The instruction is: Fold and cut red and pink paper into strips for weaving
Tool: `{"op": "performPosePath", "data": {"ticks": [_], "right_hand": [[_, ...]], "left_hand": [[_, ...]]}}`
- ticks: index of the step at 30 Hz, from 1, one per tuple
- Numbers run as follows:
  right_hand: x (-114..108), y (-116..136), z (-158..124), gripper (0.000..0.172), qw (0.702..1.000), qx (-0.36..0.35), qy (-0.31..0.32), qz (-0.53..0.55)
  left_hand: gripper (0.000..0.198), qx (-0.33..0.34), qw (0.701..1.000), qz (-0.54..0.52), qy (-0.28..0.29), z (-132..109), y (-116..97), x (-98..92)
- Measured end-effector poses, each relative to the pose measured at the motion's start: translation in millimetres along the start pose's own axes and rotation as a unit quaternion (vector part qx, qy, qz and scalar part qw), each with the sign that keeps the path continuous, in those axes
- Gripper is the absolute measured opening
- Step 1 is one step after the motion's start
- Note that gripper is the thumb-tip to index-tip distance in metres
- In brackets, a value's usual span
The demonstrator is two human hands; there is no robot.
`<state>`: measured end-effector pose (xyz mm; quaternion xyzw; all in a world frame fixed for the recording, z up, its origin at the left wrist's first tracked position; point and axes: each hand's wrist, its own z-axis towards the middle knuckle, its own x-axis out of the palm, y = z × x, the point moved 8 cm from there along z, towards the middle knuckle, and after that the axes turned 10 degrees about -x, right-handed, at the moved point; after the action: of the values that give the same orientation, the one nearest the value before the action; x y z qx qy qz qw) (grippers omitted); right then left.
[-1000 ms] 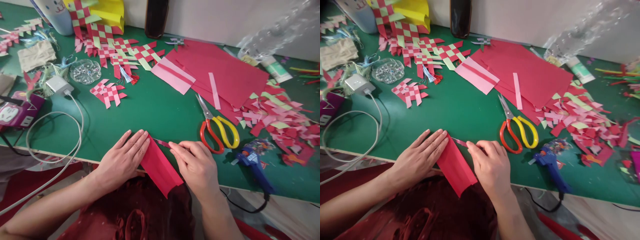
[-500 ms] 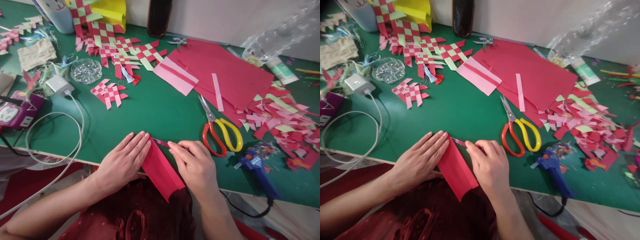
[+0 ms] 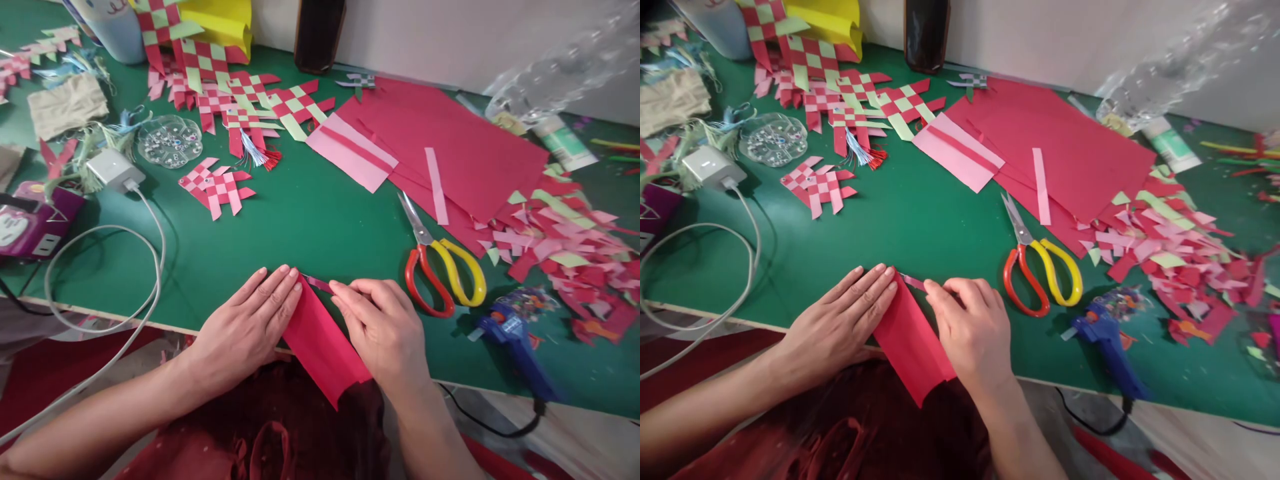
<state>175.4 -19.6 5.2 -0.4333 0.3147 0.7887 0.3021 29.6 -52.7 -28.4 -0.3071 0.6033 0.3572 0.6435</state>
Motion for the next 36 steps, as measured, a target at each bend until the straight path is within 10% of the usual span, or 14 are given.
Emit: {"op": "performPosePath", "data": {"ticks": [16, 28, 36], "right_hand": [[-11, -14, -1, 0.02, 0.997, 0.056, -0.025, -0.045], [-10, 5, -15, 0.016, 0.994, 0.076, 0.072, 0.02], [-52, -140, 25, 0.03, 0.971, 0.229, 0.071, -0.003]], "left_hand": [[0.088, -0.005, 1.0, -0.014, -0.014, 1, 0, -3.2], [0.093, -0.022, 0.998, -0.021, -0.057, -1, 0, -5.7], [0.095, -0.028, 0.996, -0.017, -0.086, -3, -1, -4.0]]}}
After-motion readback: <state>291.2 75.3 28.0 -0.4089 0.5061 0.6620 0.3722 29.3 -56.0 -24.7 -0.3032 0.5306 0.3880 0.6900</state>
